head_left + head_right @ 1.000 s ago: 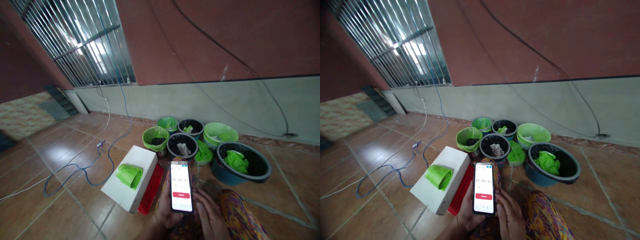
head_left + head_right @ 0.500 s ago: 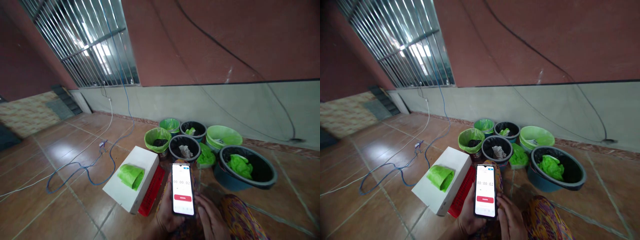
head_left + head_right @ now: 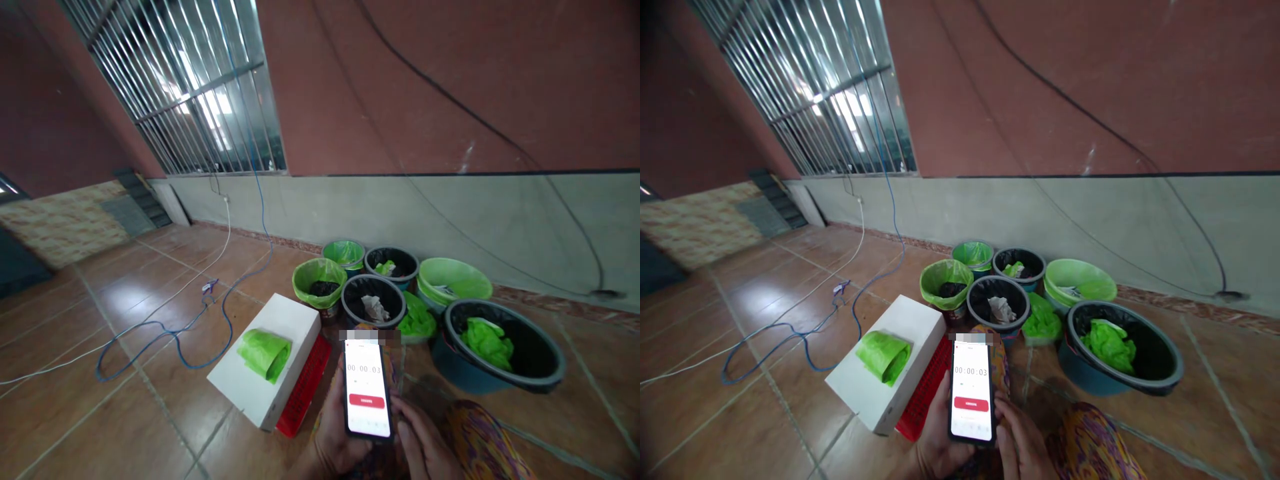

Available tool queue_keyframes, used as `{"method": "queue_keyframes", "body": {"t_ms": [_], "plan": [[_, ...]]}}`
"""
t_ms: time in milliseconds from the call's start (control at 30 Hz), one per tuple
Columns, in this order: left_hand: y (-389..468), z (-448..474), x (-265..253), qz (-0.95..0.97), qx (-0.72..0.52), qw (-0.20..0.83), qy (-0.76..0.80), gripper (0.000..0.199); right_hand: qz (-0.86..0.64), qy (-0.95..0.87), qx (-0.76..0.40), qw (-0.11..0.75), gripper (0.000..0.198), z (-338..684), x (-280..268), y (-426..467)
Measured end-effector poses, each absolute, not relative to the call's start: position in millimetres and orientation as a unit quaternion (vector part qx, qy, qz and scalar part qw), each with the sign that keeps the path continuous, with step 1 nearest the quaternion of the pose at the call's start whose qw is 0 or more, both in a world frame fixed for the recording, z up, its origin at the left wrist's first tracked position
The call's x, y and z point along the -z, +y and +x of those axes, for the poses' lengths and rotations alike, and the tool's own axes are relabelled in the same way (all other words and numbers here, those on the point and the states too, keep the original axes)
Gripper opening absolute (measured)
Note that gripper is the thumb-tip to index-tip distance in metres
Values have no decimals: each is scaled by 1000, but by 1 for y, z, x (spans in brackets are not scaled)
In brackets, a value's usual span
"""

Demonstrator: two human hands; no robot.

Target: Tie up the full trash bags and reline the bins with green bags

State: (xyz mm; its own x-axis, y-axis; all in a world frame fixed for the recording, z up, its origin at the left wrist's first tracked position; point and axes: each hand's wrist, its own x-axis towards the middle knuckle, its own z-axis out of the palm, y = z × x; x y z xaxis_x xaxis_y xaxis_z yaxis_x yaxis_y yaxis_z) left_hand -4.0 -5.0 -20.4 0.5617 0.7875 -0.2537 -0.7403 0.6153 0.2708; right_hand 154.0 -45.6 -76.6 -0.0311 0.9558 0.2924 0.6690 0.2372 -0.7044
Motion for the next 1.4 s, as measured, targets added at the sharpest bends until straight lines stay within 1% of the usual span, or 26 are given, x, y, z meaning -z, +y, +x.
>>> {"method": "queue_keyframes", "body": {"t_ms": [100, 200, 333, 533, 633, 733, 867, 1000, 1167, 1400], "plan": [[-4, -6, 22, 36, -454, 874, 169, 72, -575, -709, -199, 357, 37, 151, 65, -41], [2, -13, 19, 14, -468, 869, 158, 65, -555, -732, -194, 346, 40, 149, 49, -31], [18, -32, 11, 27, -487, 860, 149, 60, -558, -742, -198, 315, 44, 143, 32, -10], [44, -62, 12, 27, -551, 817, 167, 53, -527, -792, -205, 229, 63, 118, 20, 32], [55, -73, 21, -3, -582, 796, 168, 49, -506, -820, -196, 182, 66, 99, 15, 56], [64, -82, 35, -40, -593, 789, 158, 50, -485, -842, -195, 133, 65, 81, 13, 79], [75, -88, 55, -76, -625, 761, 157, 46, -473, -853, -213, 59, 62, 63, 15, 106], [85, -88, 73, -109, -652, 732, 166, 45, -467, -849, -245, 9, 60, 53, 25, 128], [98, -85, 96, -136, -663, 715, 173, 44, -456, -858, -237, -23, 55, 48, 44, 148], [109, -77, 133, -161, -673, 707, 144, 44, -444, -864, -229, -63, 58, 42, 70, 168]]}}
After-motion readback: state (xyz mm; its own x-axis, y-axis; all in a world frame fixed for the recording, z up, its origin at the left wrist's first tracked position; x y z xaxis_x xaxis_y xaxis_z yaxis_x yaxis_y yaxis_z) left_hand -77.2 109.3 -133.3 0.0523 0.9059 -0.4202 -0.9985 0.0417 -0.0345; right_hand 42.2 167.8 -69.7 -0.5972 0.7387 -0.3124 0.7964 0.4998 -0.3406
